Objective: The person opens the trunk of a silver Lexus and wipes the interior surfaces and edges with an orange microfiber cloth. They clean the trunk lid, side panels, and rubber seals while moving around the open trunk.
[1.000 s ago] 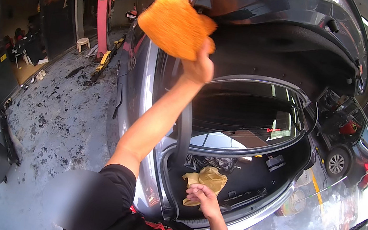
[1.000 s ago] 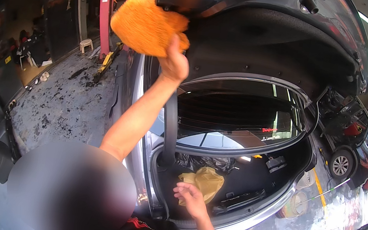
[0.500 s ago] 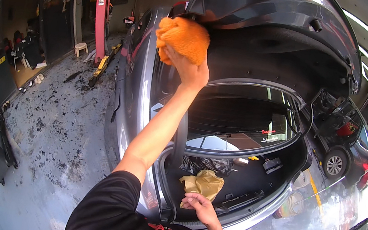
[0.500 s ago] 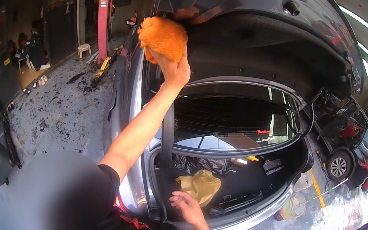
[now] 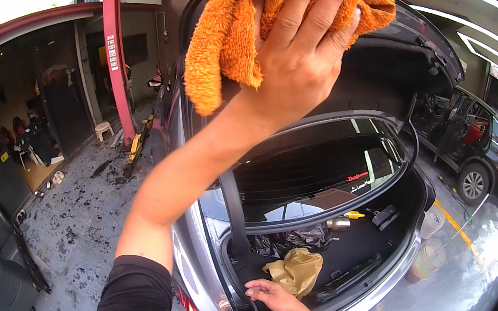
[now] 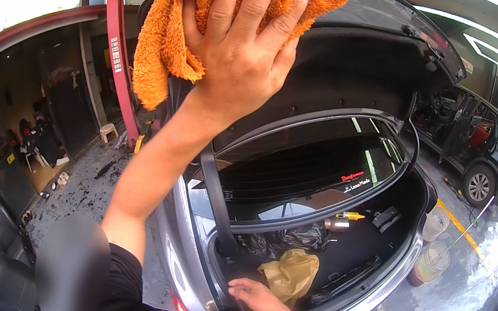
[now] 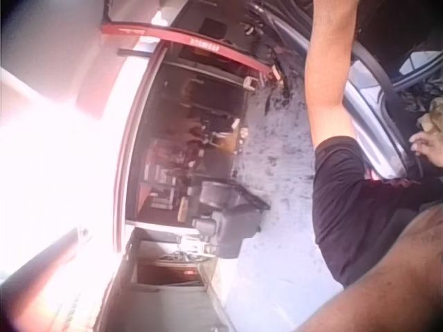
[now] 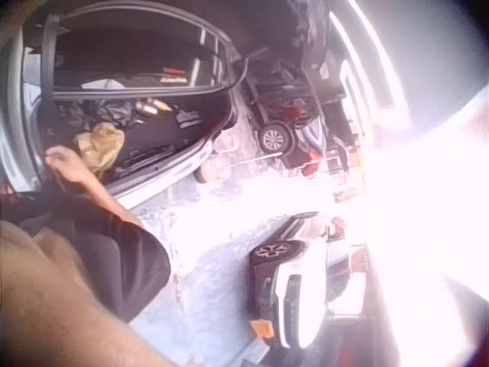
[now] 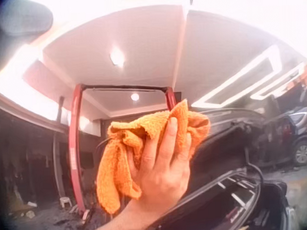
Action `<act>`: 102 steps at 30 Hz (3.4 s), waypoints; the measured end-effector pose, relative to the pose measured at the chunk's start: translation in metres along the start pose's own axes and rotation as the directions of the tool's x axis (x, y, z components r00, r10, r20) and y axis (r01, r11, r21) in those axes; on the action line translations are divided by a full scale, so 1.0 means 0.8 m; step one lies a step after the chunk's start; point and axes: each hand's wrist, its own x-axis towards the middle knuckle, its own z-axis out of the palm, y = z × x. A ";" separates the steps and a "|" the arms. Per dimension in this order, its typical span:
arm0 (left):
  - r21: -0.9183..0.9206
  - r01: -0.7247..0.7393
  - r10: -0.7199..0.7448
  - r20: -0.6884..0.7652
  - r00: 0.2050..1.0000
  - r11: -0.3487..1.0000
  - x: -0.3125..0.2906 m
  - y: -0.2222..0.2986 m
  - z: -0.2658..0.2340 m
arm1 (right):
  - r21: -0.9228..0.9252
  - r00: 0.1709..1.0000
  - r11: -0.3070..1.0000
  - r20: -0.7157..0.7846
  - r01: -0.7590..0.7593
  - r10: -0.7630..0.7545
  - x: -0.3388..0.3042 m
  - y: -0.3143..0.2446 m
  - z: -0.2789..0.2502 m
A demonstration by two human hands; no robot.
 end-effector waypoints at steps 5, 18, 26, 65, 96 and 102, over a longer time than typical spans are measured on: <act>0.042 -0.154 0.142 0.215 0.966 0.987 -0.035 -0.069 -0.058 | -0.105 0.980 0.975 -0.019 0.194 -0.197 -0.003 0.015 -0.020; 0.175 -0.406 0.329 0.347 0.878 0.897 0.103 0.088 0.083 | -0.006 0.971 0.972 -0.035 0.236 -0.236 -0.100 -0.053 -0.130; -0.588 0.136 -0.108 0.081 0.991 0.798 0.129 0.031 -0.013 | -0.140 0.116 0.159 -0.272 0.977 -0.955 -0.114 -0.372 -0.119; -0.085 0.664 -0.410 0.726 0.552 0.742 0.147 -0.106 -0.029 | -0.954 -0.632 -0.301 0.238 -0.009 -0.737 -0.133 -0.656 -0.362; -0.069 0.628 -0.325 0.809 0.490 0.775 0.136 -0.064 -0.063 | -0.789 -0.337 -0.583 0.611 -0.192 -0.716 -0.138 -0.683 -0.297; -0.084 0.585 -0.301 0.794 0.529 0.806 0.137 -0.064 -0.063 | -0.891 -0.366 -0.389 0.452 -0.235 -0.813 -0.153 -0.668 -0.329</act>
